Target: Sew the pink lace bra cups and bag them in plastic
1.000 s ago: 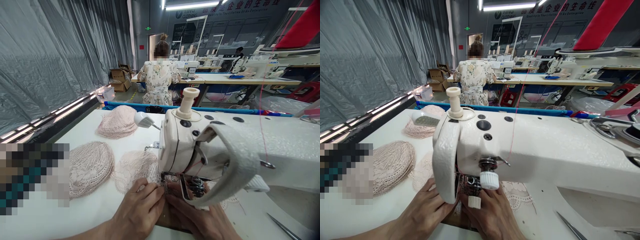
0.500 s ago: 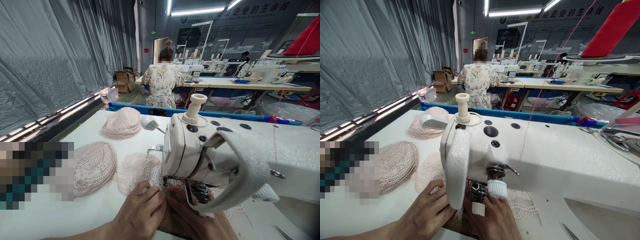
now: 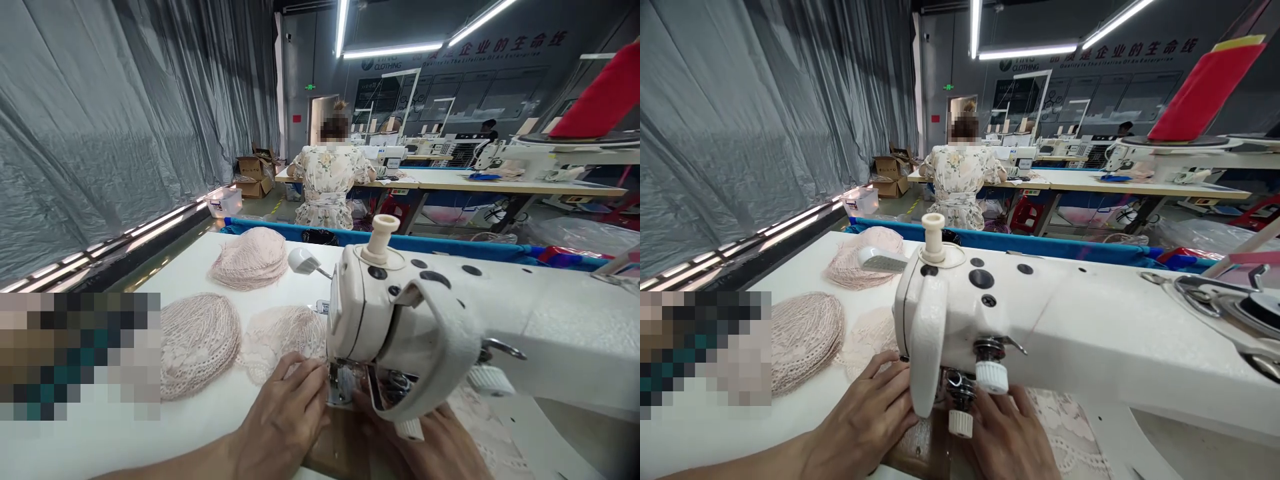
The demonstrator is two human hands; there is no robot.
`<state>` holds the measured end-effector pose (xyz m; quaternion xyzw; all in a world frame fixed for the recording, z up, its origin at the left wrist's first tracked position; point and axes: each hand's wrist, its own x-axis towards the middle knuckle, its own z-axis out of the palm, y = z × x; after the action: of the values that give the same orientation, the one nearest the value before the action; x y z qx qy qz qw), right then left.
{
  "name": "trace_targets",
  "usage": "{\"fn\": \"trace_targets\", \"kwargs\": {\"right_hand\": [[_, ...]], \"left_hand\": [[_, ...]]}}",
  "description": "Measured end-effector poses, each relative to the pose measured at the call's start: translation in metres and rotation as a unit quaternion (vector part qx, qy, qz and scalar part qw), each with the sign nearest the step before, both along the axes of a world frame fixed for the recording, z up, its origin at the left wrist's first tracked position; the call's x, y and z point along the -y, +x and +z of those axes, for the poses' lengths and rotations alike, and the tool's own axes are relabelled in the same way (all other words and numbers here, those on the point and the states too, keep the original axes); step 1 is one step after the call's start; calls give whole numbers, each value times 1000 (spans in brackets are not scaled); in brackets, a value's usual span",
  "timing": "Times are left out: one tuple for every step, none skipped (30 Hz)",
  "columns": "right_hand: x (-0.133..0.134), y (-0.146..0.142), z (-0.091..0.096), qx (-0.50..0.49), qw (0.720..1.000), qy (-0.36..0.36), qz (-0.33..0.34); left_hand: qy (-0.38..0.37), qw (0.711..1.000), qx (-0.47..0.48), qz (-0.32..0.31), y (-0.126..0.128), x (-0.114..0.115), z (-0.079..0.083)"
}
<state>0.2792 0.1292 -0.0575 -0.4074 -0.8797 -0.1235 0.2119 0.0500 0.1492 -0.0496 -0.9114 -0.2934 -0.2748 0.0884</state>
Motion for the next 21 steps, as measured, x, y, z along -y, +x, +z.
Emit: {"fn": "trace_targets", "kwargs": {"right_hand": [[0, 4, 3, 5, 1000, 6, -6], [0, 8, 6, 14, 1000, 16, -17], [0, 12, 10, 27, 999, 30, -33], [0, 14, 16, 43, 996, 49, -53], [0, 15, 21, 60, 993, 70, -74], [1, 14, 26, 74, 989, 88, -94], [1, 11, 30, 79, 985, 109, -108], [2, 8, 33, 73, 983, 122, -115], [3, 4, 33, 57, 985, 121, -113], [5, -1, 32, 33, 988, 112, -98], [8, -5, 29, 3, 994, 89, -71], [11, -8, 25, -31, 997, 53, -35], [15, -11, 22, -68, 998, 1, 7], [19, -13, 20, -111, 990, -72, 48], [22, -14, 20, -156, 972, -158, 81], [24, -15, 21, -198, 941, -257, 101], [24, -15, 23, -234, 901, -349, 105], [23, -14, 26, -264, 866, -414, 97], [21, -13, 28, -287, 846, -444, 73], [17, -12, 29, -301, 846, -439, 40], [14, -11, 30, -306, 862, -405, 4]], "left_hand": [[-3, 1000, 0, -2, 0, -1, 0], [-9, 1000, -2, -4, 0, -2, 1], [-15, 1000, -7, -7, 0, -3, 2], [-18, 1000, -18, -5, 0, -5, 3], [-15, 999, -34, 4, -1, -7, 4], [-4, 998, -51, 22, -2, -9, 5], [8, 997, -67, 47, -3, -11, 6], [21, 994, -81, 75, -5, -11, 8], [33, 990, -94, 103, -7, -8, 10], [29, 988, -99, 119, -9, -4, 13], [1, 989, -90, 117, -10, 3, 16], [-48, 992, -68, 97, -12, 11, 20], [-142, 988, -24, 55, -13, 21, 25], [-254, 967, 29, 16, -13, 30, 29], [-370, 925, 86, -8, -13, 38, 34], [-469, 871, 142, -18, -13, 43, 38], [-539, 822, 186, -4, -13, 46, 41], [-582, 784, 214, 23, -13, 47, 43], [-600, 767, 221, 53, -14, 45, 44], [-591, 774, 209, 82, -15, 43, 44], [-561, 802, 181, 100, -17, 39, 43]]}}
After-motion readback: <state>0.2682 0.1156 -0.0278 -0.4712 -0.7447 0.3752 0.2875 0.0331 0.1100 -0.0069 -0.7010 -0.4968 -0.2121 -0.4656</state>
